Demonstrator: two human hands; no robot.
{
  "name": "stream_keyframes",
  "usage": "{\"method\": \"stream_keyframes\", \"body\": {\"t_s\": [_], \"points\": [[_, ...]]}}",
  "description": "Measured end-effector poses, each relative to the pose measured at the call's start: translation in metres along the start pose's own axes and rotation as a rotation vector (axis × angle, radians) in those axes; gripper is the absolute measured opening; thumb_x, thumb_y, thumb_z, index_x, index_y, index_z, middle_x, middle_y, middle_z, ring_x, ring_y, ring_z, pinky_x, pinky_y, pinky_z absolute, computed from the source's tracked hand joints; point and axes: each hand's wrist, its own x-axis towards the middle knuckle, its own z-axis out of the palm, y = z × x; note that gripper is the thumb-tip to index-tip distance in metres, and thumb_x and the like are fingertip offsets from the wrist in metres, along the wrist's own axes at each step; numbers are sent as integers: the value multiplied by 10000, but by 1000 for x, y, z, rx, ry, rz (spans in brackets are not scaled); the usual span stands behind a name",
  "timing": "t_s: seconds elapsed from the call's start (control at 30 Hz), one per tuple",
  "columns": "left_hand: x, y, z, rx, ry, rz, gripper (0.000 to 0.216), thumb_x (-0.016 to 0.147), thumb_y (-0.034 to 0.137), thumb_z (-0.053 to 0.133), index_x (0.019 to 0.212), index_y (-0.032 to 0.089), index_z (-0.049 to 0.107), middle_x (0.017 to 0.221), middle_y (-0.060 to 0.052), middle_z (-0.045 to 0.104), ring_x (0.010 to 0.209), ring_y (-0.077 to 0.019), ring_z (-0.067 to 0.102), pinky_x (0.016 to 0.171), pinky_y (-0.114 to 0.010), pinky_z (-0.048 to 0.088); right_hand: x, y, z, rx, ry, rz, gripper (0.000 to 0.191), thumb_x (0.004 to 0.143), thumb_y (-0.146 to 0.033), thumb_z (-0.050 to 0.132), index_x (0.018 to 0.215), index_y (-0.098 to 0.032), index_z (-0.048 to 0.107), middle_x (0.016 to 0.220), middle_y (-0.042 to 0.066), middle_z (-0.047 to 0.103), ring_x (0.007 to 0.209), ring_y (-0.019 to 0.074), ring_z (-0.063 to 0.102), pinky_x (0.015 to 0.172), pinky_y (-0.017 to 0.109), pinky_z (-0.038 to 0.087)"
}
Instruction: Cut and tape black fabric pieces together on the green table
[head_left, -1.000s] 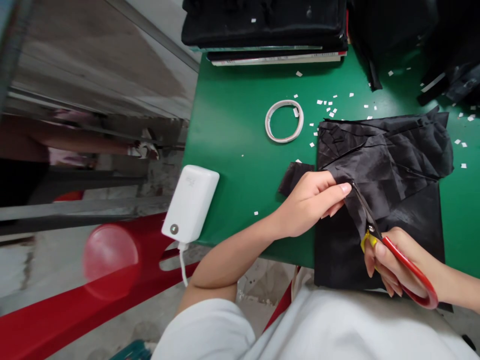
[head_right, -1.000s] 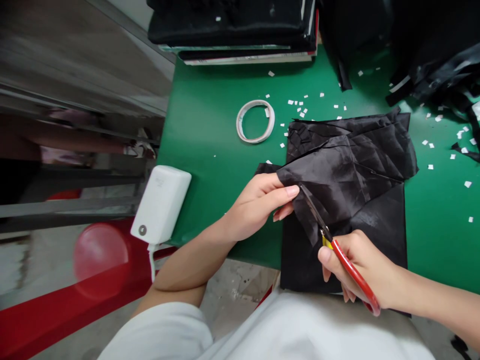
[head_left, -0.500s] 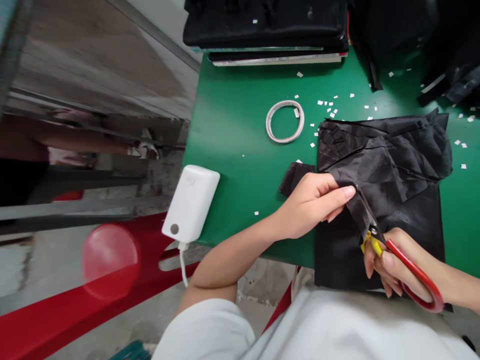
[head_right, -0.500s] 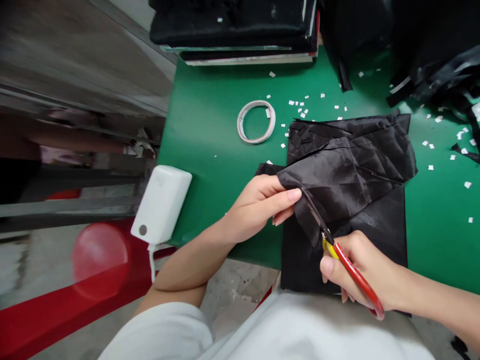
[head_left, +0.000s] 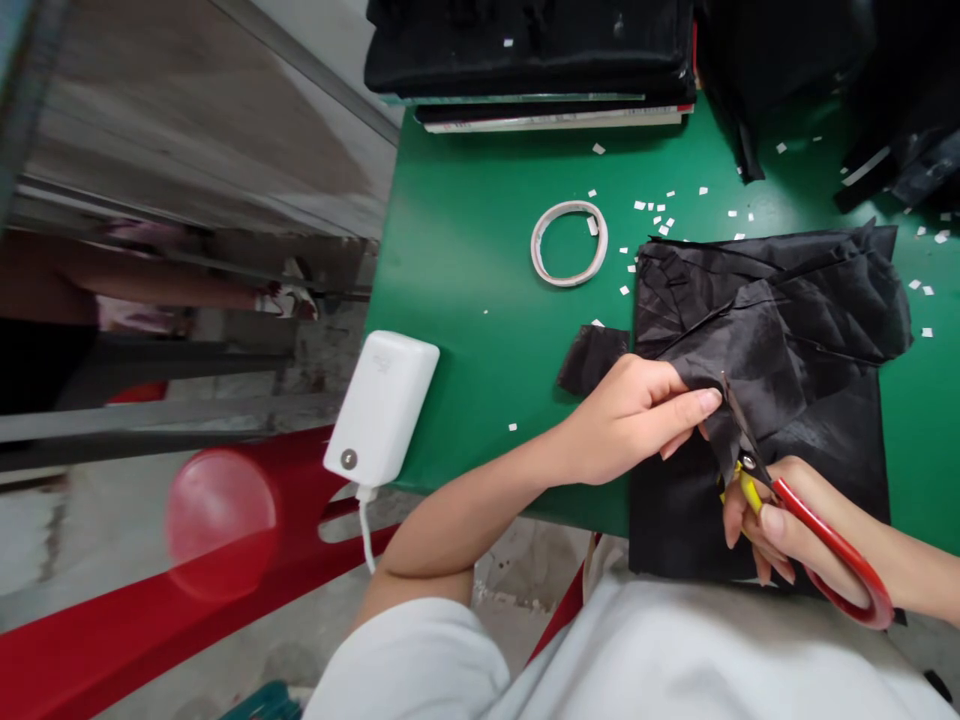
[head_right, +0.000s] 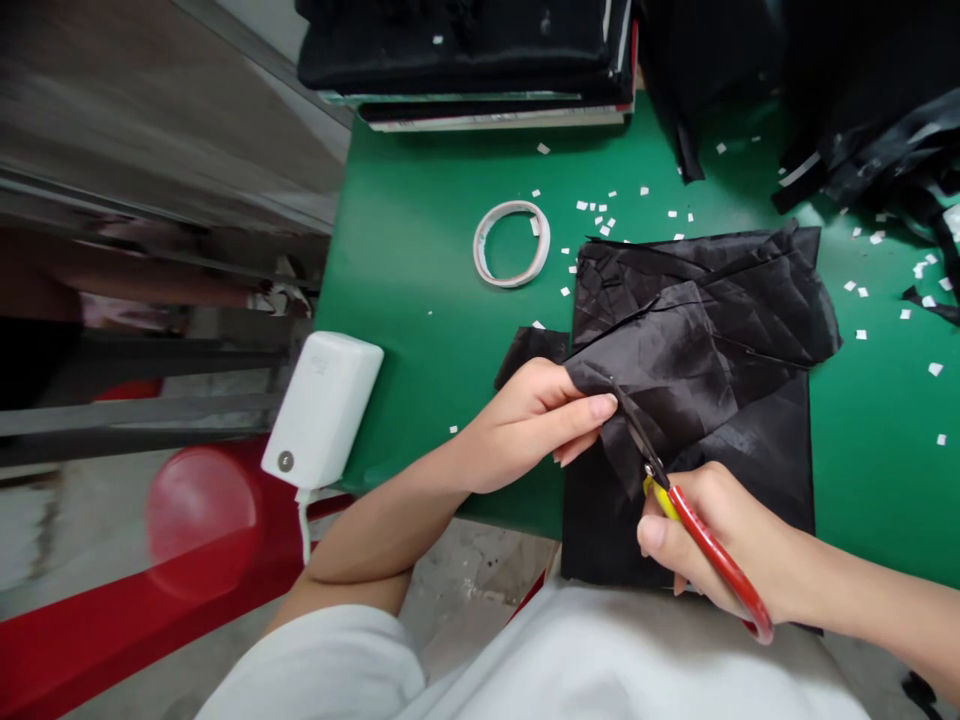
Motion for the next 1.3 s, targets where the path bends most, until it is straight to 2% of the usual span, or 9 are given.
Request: {"method": "stream_keyframes", "body": {"t_s": [0.17,0.6,0.8,1.07,1.3], "points": [[-1,0,-1,25,-8,0,474,931,441,558,558,155,495,439,41,460,432,-56,407,461,-191,299,-1,-1,0,-14,8,-2,581,923,-717,418,741,-175,520,548,-54,394,462,75,415,502,229,537],[-2,3,-1,124,-68,65,413,954,258,484,555,151,494,475,37,488,473,-56,445,514,-176,333,-2,6,-1,11,15,-6,522,967,-639,423,841,-153,569,566,-69,392,467,73,422,532,241,545],[-2,2,-2,151,-75,56,422,957,271,481,551,156,485,472,37,495,472,-56,454,521,-174,342,-4,6,-2,-10,19,18,522,958,-642,433,827,-158,579,557,-62,408,463,87,442,536,255,544],[-3,1,-2,153,-75,61,415,955,291,473,562,159,483,473,37,485,467,-58,442,507,-176,338,-5,30,-4,-18,60,52,534,989,-607,378,805,-165,614,471,-72,393,379,96,427,460,236,488],[-2,0,-2,158,-71,71,406,953,284,473,567,158,484,479,37,486,474,-61,444,510,-178,339,-4,21,-3,-8,49,77,569,983,-638,350,774,-174,604,431,-72,417,360,97,445,465,234,513]]}}
